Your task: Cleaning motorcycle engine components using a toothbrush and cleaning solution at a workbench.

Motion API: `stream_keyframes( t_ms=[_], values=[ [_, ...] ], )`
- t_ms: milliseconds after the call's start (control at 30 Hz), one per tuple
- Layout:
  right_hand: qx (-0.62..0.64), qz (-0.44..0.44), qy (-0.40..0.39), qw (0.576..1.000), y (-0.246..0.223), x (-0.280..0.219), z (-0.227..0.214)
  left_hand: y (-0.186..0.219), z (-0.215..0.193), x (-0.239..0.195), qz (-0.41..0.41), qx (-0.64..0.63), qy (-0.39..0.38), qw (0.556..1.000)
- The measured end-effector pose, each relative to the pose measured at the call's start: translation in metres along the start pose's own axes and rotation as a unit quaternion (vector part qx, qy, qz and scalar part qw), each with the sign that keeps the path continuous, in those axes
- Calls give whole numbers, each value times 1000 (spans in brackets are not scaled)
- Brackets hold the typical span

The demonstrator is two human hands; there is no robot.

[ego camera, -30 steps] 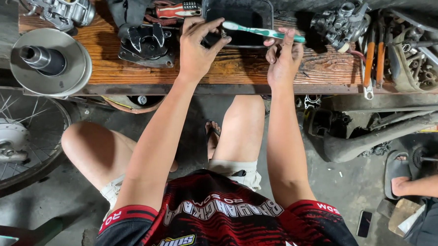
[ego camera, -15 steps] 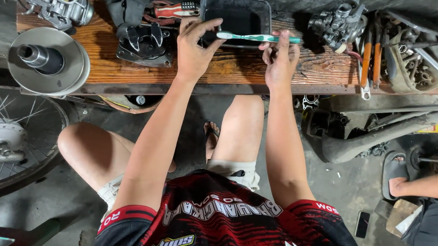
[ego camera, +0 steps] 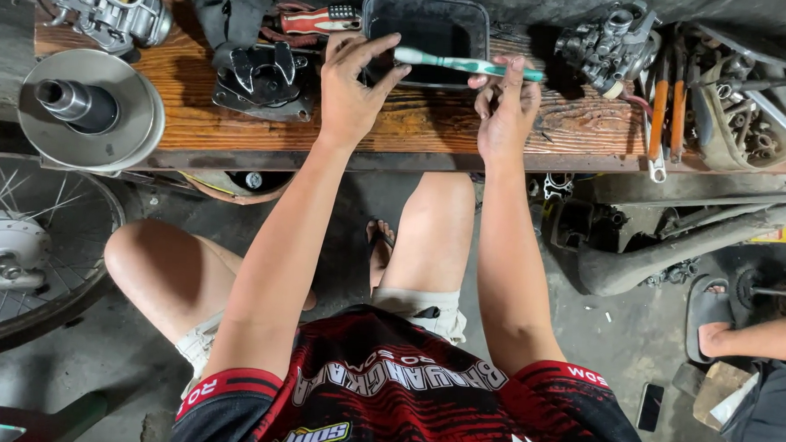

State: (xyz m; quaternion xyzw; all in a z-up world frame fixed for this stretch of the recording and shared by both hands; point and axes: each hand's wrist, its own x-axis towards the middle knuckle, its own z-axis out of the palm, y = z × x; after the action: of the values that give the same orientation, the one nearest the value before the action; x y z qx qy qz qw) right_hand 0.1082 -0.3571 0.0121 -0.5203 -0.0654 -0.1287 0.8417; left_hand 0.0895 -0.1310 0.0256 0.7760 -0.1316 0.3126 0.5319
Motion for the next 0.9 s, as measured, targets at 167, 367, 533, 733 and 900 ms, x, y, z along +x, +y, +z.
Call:
stream_keyframes(
  t_ms=[167,367,533,733,900],
  values=[
    [-22,25,-20,999,-2,-1,2,-4,2,-2,-4,-4,-6,1000],
    [16,26,37,999,-2,0,1,-2,2,-2,0,-1,-2,1000],
    [-22,7,-12,1000,1,0,1,-5,4,-2,7,4,-2,1000],
    [0,-31,67,997,3,2,3,1,1,-1,3,-23,6,1000],
    [-72,-57,76,993,5,-3,7,6,-1,2,21,-3,7,1000]
  ],
)
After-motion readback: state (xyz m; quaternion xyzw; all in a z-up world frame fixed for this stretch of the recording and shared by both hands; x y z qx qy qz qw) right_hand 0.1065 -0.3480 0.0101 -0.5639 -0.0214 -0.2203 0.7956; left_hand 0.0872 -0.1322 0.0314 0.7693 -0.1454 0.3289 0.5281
